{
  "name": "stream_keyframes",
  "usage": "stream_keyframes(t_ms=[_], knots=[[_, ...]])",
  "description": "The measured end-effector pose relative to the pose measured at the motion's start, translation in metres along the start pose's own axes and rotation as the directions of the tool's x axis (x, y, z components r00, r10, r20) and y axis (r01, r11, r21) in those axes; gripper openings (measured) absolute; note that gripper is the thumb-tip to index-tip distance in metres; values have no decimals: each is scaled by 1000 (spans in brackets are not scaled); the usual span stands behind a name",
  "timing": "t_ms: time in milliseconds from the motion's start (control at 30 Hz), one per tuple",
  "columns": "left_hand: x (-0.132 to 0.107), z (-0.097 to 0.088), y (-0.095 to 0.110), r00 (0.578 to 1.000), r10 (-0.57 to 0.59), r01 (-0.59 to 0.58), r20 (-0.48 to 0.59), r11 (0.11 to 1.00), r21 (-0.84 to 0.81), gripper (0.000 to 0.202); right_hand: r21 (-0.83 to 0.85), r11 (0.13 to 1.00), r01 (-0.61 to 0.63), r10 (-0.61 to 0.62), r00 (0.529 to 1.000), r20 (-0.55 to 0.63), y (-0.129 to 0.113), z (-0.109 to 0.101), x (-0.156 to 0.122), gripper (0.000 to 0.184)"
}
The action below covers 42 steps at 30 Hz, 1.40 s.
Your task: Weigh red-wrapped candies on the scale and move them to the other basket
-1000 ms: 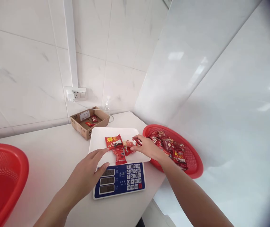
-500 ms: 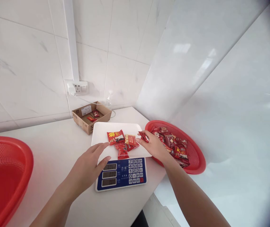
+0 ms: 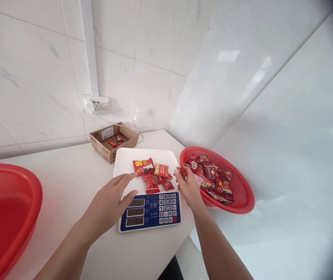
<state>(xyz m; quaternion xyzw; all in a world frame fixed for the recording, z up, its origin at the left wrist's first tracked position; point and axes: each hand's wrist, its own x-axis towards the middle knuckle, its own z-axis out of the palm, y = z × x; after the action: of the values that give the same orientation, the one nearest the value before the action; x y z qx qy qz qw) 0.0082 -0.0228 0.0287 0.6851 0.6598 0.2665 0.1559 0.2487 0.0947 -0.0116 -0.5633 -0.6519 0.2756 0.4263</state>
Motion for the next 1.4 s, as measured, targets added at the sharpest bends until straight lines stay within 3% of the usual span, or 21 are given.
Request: stream_keyframes(t_ms=[167,333,600,767,967,1200,1400], knots=[[-1,-1,0,1000,-5,5,0,1000,2,45,-70,997,27,-25,999,28,-4,-6,-11,38],[0,1,-2,1000,26,-26,-12,1000,3,45,-140,990,33,-12,990,143,-14,-4,-23,38],[-1,-5,-4,998,-43,43,-43,999,-7,45,-46,999,-18,19,1000,20,-8,-17,-32,46],[-2,-6,-3,998,-60,60,-31,998,-6,45,-71,997,-42,40,999,-31,-2,-25,-37,47],[-1,-4,-1,999,-42,42,-23,999,-18,44,-9,995,-104,104,994,18,5,-26,-39,52],[-1,-4,-1,999,-49,49,-11,999,-14,44,216,958,-188,188,982,21,1,-24,-41,56],[-1,-4,-1,999,-46,46,-21,999,-11,45,91,992,-91,89,996,29,-12,-26,-45,44]])
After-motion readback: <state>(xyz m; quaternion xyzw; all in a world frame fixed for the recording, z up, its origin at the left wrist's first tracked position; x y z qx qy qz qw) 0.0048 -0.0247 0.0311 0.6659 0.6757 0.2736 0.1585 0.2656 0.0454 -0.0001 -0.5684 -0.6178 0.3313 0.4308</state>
